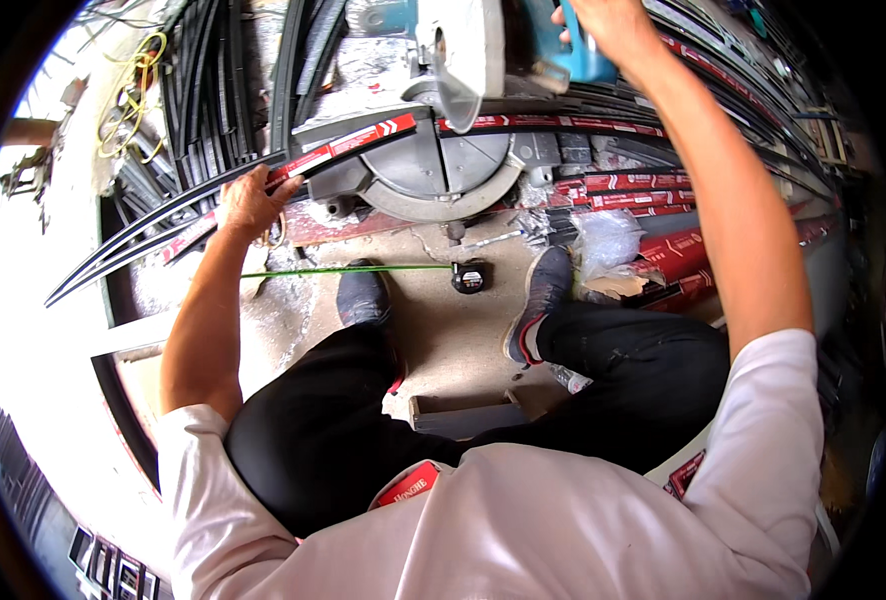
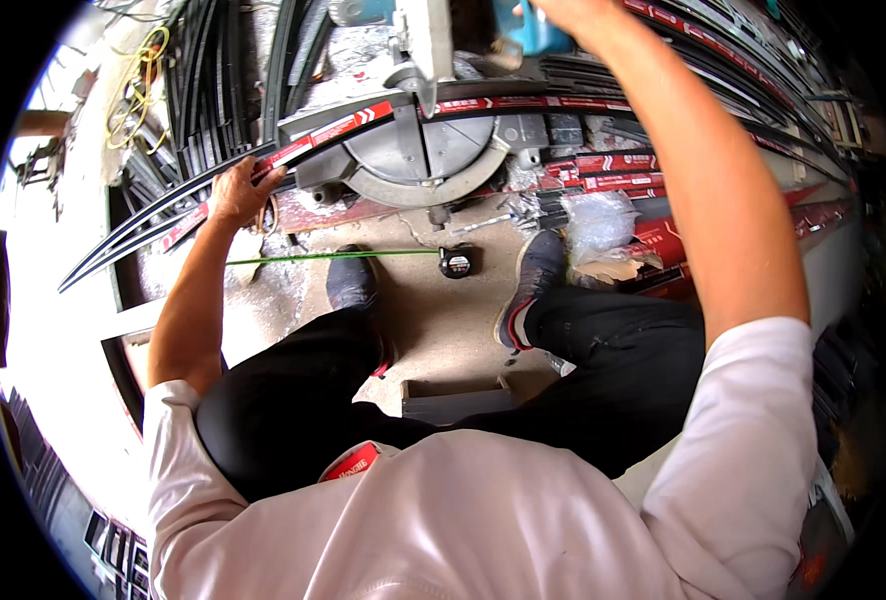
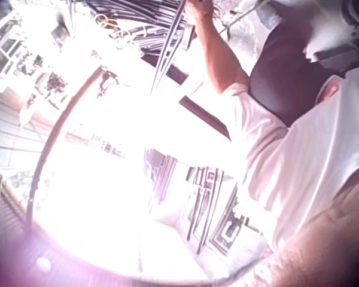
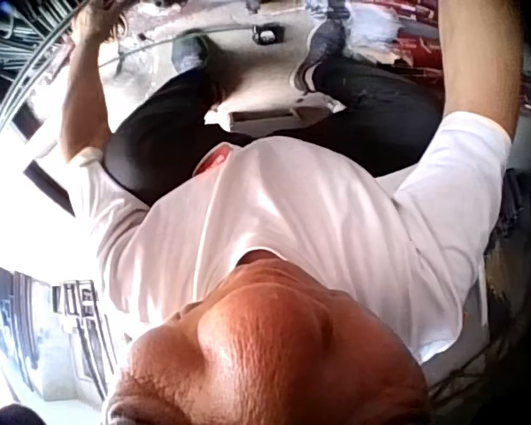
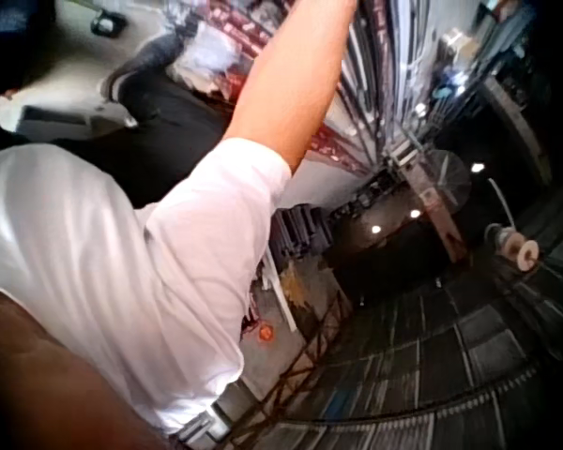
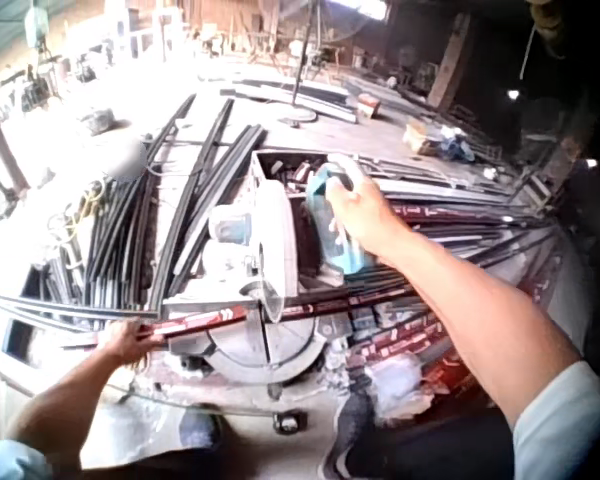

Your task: The person measures and cuts long red and black window frame profiles using a miter saw. They use a tape measure to mark lengths, position the profiles on the saw, and cut them to size. The cut pieces are then placed into a larger frame assembly on the floor.

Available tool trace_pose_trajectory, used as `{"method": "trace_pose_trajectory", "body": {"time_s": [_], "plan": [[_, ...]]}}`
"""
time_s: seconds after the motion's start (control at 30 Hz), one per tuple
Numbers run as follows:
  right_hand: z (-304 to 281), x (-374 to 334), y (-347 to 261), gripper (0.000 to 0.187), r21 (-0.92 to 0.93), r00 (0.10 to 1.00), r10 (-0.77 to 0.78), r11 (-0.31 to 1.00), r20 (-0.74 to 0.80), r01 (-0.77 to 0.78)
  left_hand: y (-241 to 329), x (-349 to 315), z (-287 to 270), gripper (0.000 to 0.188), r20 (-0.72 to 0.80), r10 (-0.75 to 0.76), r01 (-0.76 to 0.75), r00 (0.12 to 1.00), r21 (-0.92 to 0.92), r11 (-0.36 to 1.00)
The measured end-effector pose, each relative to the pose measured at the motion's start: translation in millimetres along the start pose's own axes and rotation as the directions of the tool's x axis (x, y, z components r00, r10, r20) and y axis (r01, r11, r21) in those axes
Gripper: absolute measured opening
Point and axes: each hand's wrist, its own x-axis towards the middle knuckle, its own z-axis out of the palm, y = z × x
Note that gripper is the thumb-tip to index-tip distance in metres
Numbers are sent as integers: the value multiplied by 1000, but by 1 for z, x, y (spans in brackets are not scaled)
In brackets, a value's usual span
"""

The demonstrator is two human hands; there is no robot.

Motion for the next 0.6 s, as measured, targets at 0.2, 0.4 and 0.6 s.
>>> {"method": "trace_pose_trajectory", "body": {"time_s": [0.2,0.4,0.6], "plan": [[3,53,3,51,-78,999,-29,997,-17,27,-7,-77,-25,66,-3,-107,107,994,-59,993],[2,75,3,49,-327,990,-122,940,-70,93,11,-135,-36,66,9,-176,175,984,-149,973],[-5,27,-42,42,-634,981,-195,756,17,162,17,-177,-51,63,36,-203,206,979,-111,972]]}}
